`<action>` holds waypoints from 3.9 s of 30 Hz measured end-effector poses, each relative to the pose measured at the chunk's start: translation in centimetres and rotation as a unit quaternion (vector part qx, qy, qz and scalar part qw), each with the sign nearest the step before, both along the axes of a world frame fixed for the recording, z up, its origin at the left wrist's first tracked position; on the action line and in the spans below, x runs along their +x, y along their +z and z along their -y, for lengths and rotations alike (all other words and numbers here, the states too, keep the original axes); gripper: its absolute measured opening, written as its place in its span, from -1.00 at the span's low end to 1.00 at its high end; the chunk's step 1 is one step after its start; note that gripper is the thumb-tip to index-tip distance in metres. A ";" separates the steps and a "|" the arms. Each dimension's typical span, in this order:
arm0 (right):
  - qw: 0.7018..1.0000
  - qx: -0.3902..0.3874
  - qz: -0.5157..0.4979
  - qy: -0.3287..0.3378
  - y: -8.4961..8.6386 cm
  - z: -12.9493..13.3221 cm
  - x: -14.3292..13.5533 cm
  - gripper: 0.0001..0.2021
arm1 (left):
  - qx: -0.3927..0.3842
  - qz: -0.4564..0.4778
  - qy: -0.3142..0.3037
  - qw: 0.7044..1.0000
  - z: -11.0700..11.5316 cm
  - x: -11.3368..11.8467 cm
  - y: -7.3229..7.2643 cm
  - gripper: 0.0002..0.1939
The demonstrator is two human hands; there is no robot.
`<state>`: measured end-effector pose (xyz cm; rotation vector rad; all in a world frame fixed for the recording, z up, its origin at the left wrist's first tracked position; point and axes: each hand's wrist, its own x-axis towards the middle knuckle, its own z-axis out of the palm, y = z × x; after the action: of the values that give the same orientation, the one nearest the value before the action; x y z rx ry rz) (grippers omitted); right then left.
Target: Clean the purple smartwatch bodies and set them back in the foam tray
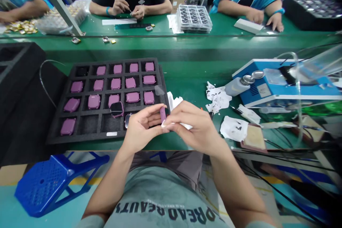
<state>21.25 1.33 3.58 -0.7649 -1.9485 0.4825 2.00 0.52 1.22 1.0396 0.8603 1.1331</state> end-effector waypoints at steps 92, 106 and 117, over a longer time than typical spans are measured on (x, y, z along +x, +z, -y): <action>0.998 -0.038 0.049 0.013 -1.2 0.4 1.8 -0.85 | -0.037 0.005 -0.004 0.999 1.0 0.6 -0.1 -0.36; 0.998 -0.018 0.041 -0.042 1.0 -2.0 0.5 -0.90 | -0.023 0.014 -0.022 0.999 1.1 0.5 -0.3 -0.40; 0.997 -0.045 0.047 -0.037 -0.8 1.4 2.2 -0.88 | -0.026 0.030 -0.005 0.999 0.9 0.6 -0.4 -0.38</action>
<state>23.44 -0.04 2.81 -0.9284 -1.9891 0.5000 2.59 -0.43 0.81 0.9618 0.8309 1.1229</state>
